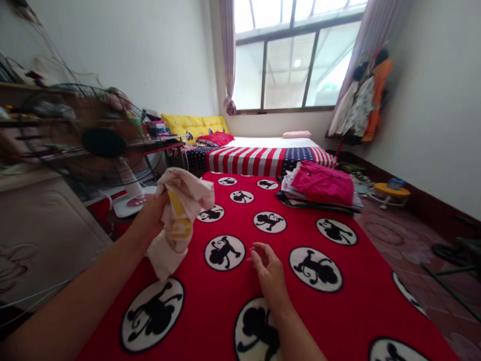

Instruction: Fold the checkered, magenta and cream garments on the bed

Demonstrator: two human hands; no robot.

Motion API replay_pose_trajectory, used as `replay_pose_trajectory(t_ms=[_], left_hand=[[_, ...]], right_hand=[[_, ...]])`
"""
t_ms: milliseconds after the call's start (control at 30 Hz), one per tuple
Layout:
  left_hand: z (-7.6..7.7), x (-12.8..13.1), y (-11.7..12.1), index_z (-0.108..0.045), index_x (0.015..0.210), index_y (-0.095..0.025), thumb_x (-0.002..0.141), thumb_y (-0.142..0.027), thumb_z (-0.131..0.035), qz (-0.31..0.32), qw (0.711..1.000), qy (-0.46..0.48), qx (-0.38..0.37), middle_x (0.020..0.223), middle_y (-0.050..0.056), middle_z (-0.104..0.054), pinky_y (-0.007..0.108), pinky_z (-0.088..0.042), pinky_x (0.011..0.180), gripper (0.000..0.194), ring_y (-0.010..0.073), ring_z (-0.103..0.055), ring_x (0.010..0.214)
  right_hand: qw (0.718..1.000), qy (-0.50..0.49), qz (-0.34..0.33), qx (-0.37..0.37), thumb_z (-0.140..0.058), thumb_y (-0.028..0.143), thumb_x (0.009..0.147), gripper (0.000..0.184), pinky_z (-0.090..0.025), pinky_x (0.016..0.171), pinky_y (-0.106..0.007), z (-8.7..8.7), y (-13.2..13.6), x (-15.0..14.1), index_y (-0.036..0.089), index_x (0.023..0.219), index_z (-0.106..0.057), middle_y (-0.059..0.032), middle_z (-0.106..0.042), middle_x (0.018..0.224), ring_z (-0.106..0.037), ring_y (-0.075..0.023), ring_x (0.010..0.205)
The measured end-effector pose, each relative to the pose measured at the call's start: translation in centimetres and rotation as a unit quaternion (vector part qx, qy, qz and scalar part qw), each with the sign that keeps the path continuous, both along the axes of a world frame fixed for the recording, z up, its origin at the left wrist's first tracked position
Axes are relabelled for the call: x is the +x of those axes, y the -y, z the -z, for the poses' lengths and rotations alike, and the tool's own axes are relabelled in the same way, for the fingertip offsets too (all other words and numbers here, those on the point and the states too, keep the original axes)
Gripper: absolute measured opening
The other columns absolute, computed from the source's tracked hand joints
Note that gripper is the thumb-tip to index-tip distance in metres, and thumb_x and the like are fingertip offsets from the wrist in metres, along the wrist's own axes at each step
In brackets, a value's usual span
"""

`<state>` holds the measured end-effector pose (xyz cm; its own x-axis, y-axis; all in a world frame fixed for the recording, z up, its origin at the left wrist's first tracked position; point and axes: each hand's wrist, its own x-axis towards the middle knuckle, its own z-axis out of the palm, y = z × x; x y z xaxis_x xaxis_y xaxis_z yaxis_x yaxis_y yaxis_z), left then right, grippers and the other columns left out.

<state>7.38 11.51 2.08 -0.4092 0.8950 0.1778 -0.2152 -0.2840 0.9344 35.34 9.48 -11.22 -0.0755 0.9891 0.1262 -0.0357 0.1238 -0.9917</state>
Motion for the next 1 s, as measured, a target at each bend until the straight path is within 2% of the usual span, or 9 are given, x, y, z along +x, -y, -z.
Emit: replay_pose_trajectory(t_ms=[100, 167, 300, 433, 567, 733, 833, 933, 1000], left_hand=[[-1.8, 4.9, -1.5, -0.065, 0.097, -0.016, 0.079, -0.032, -0.063, 0.109, 0.982, 0.146, 0.047, 0.091, 0.005, -0.073, 0.033, -0.055, 0.079, 0.024, 0.0218, -0.068, 0.087], [-1.1, 7.5, -2.4, -0.065, 0.098, -0.016, 0.081, -0.029, -0.062, 0.15, 0.962, 0.223, 0.046, 0.092, 0.005, -0.073, 0.033, -0.055, 0.083, 0.022, 0.0227, -0.067, 0.094], [4.4, 9.4, -3.8, -0.065, 0.096, -0.012, 0.08, -0.032, -0.062, 0.147, 0.97, 0.189, -0.028, 0.094, 0.011, -0.072, 0.034, -0.055, 0.082, 0.026, 0.026, -0.066, 0.097], [10.2, 6.9, -4.8, -0.061, 0.108, -0.016, 0.074, -0.026, -0.067, 0.056, 0.99, 0.123, -0.041, 0.108, 0.01, -0.068, 0.033, -0.053, 0.082, 0.036, 0.0234, -0.065, 0.099], [11.7, 4.8, -5.0, -0.059, 0.114, -0.022, 0.075, -0.024, -0.068, -0.038, 0.998, 0.04, -0.009, 0.128, 0.008, -0.057, 0.029, -0.045, 0.095, 0.04, 0.0199, -0.055, 0.117], [10.5, 6.8, -3.7, -0.058, 0.121, -0.02, 0.089, -0.034, -0.054, -0.003, 0.956, -0.275, 0.097, 0.128, 0.009, -0.059, 0.038, -0.038, 0.104, 0.036, 0.0235, -0.052, 0.121], [9.9, 8.0, -2.6, -0.058, 0.123, -0.021, 0.09, -0.035, -0.053, 0.091, 0.906, -0.392, 0.135, 0.125, 0.008, -0.062, 0.041, -0.028, 0.111, 0.037, 0.0231, -0.053, 0.12], [9.4, 8.3, -1.6, -0.056, 0.129, -0.023, 0.091, -0.039, -0.051, 0.222, 0.855, -0.449, 0.133, 0.117, 0.006, -0.068, 0.045, -0.014, 0.116, 0.041, 0.0228, -0.058, 0.113], [9.0, 8.4, -1.0, -0.059, 0.127, -0.025, 0.087, -0.045, -0.058, 0.279, 0.824, -0.478, 0.121, 0.111, 0.005, -0.069, 0.044, -0.022, 0.112, 0.045, 0.0241, -0.059, 0.107]], right_hand=[[0.998, -0.053, -0.017, 0.013, -0.065, 0.052, 0.078, 0.05, -0.053, 0.079, -0.036, -0.9, 0.5, 0.2, 0.022, 0.117, -0.058, -0.0107, -0.066, 0.115, -0.066, -0.0256, 0.097], [0.995, -0.092, 0.006, 0.043, -0.067, 0.051, 0.076, 0.057, -0.047, 0.095, -0.037, -1.4, 0.6, 0.6, 0.025, 0.125, -0.054, -0.0088, -0.059, 0.13, -0.057, -0.0253, 0.117], [0.99, -0.12, 0.063, 0.034, -0.073, 0.043, 0.071, 0.058, -0.04, 0.102, -0.038, -1.6, -0.3, 2.0, 0.024, 0.124, -0.058, -0.0068, -0.059, 0.132, -0.052, -0.026, 0.123], [0.971, -0.16, 0.177, -0.017, -0.077, 0.035, 0.064, 0.035, -0.049, 0.079, -0.031, -1.3, -1.3, 3.8, 0.019, 0.094, -0.068, -0.0045, -0.07, 0.101, -0.063, -0.0233, 0.093], [0.95, -0.218, 0.223, -0.003, -0.072, 0.026, 0.061, 0.021, -0.042, 0.06, -0.023, -1.7, -1.5, 5.1, 0.021, 0.08, -0.065, 0.0016, -0.066, 0.082, -0.058, -0.0157, 0.073], [0.997, -0.064, -0.032, 0.042, -0.061, 0.018, 0.063, 0.008, -0.04, 0.063, -0.022, -3.4, 0.5, 4.0, 0.019, 0.067, -0.067, -0.0006, -0.064, 0.078, -0.055, -0.0143, 0.072], [0.967, 0.088, -0.24, 0.014, -0.059, 0.011, 0.06, 0.019, -0.041, 0.07, -0.023, -3.8, 2.5, 2.0, 0.018, 0.072, -0.072, -0.0005, -0.064, 0.078, -0.056, -0.0151, 0.076], [0.939, 0.125, -0.321, -0.011, -0.065, 0.015, 0.066, 0.024, -0.043, 0.077, -0.024, -3.5, 3.7, 0.7, 0.02, 0.087, -0.074, -0.0011, -0.066, 0.088, -0.058, -0.0168, 0.086], [0.941, 0.094, -0.323, -0.021, -0.068, 0.024, 0.071, 0.022, -0.043, 0.076, -0.024, -3.0, 3.7, 0.7, 0.019, 0.092, -0.073, -0.0018, -0.066, 0.088, -0.059, -0.0164, 0.085]])
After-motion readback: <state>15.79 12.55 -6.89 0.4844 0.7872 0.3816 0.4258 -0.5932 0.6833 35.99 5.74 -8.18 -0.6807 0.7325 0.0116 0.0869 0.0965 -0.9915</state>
